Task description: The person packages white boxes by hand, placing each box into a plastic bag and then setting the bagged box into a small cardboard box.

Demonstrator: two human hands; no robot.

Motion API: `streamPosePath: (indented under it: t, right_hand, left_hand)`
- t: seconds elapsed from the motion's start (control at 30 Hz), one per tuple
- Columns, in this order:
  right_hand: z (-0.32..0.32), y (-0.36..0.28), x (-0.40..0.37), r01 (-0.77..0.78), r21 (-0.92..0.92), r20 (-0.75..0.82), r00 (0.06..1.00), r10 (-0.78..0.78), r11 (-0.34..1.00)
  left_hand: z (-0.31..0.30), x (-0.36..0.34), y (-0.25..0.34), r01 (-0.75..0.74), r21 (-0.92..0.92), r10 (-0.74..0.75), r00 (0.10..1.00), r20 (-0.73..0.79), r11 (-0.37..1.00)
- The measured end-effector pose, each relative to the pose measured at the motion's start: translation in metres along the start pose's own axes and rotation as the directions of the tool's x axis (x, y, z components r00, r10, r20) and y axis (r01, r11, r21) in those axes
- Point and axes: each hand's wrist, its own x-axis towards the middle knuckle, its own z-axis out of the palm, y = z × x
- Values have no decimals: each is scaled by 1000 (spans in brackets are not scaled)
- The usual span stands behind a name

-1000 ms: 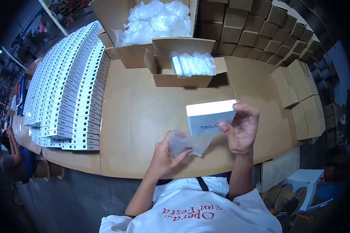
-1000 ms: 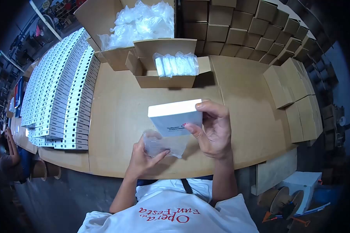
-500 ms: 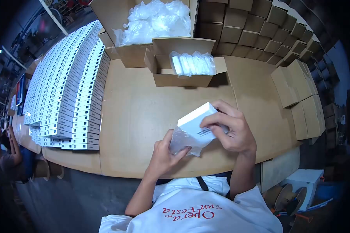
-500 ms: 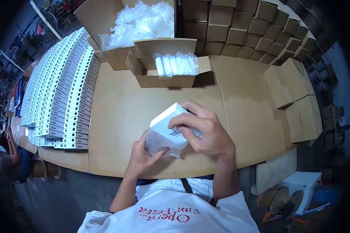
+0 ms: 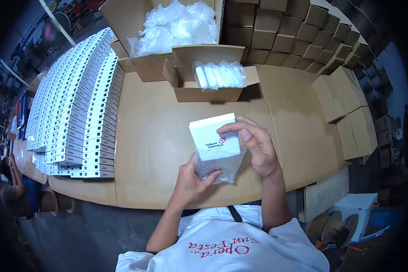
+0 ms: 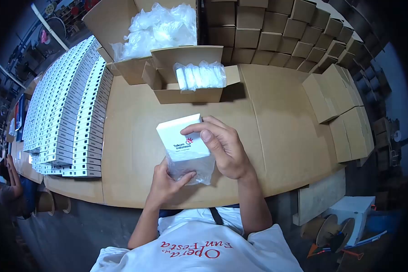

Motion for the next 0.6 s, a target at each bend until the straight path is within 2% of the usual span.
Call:
streamPosePath:
  t: [0.33, 0.43, 0.53, 0.6]
  right_hand:
    - [5, 15, -8, -67, 53, -3, 998, 68, 996]
    - [4, 22, -12, -84, 65, 43, 996, 82, 994]
    - [19, 26, -23, -136, 257, -120, 978, 172, 957]
    - [19, 32, -36, -203, 372, -178, 942, 285, 906]
  left_hand:
    - [0, -2, 3, -36, -219, 28, 999, -35, 975]
    - [3, -4, -18, 42, -537, -96, 993, -73, 842]
    - [1, -4, -28, 59, -528, -126, 988, -93, 847]
    - [1, -4, -34, 39, -535, -131, 982, -133, 844]
